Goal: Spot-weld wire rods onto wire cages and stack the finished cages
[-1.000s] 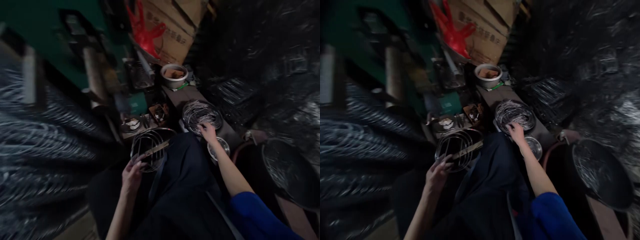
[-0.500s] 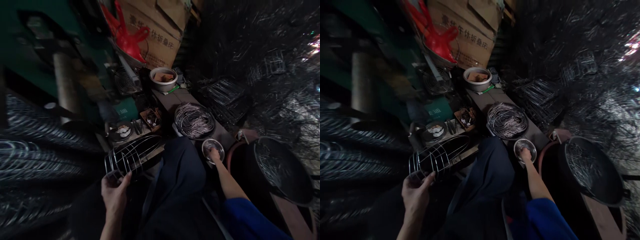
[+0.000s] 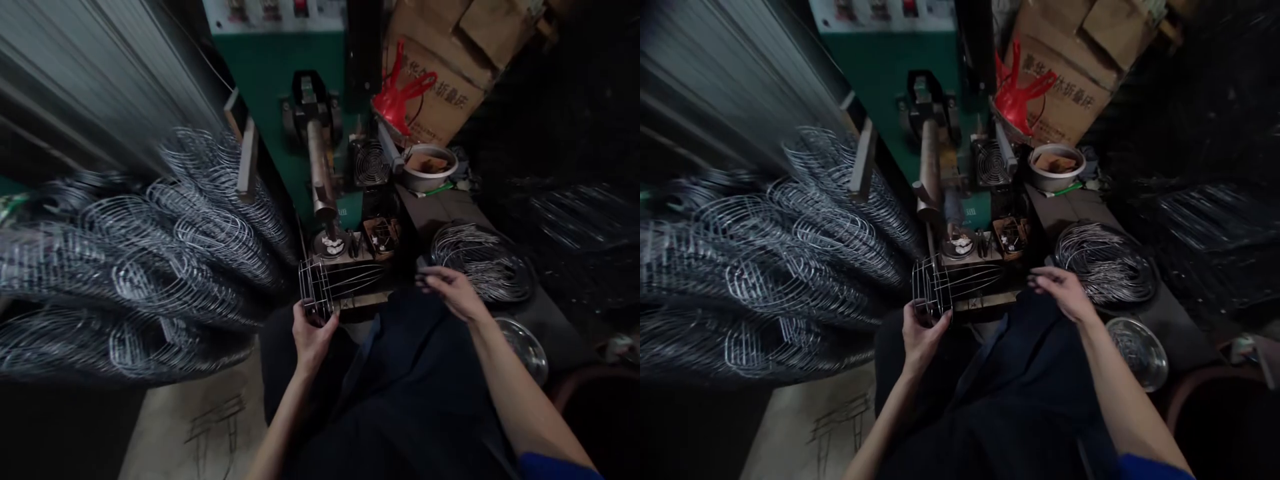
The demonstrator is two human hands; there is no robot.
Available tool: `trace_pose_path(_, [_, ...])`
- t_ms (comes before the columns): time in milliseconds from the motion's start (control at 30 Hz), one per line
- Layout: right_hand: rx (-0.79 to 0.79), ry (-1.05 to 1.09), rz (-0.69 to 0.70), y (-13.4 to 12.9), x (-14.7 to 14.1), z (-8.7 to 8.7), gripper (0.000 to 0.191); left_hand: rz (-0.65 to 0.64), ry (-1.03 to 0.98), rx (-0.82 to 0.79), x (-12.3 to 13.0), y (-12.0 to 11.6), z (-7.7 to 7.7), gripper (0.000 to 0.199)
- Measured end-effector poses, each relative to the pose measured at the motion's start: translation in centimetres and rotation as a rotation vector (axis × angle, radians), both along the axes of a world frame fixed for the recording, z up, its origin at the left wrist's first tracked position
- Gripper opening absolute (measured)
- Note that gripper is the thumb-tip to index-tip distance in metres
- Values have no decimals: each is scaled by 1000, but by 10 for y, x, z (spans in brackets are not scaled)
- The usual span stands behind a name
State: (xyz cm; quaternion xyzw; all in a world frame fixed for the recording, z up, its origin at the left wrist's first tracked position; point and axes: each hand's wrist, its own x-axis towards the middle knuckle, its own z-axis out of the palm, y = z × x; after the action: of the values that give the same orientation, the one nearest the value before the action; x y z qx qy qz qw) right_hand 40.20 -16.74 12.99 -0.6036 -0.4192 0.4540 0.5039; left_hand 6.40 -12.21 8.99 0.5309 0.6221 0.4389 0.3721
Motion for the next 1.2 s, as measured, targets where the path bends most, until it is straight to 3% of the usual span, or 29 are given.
trace_pose_path(67, [155, -198, 202, 35, -45, 26, 31, -3, 40, 18, -1, -1, 4, 57])
trace_pose_path(133, [322, -448, 308, 61, -78, 40, 23, 0, 79, 33, -2, -1, 9, 54])
trace_pose_path(233, [501, -728, 394, 84, -103, 39, 19, 15, 110, 59, -5, 1, 13, 54])
trace_pose_path(333, [534, -851, 438, 95, -110, 24, 17, 9, 97, 54, -9, 5, 13, 55])
trace_pose_path(533, [559, -981, 412, 103, -118, 5, 27, 9, 58, 45, -9, 18, 11, 52])
trace_pose_path(767, [648, -999, 368, 117, -125, 7, 21, 54, 72, 80, -11, 32, 0, 57])
trace_pose_path(1200, [674, -931, 345, 147, -131, 17, 21, 128, 95, 119, -6, 54, 12, 57])
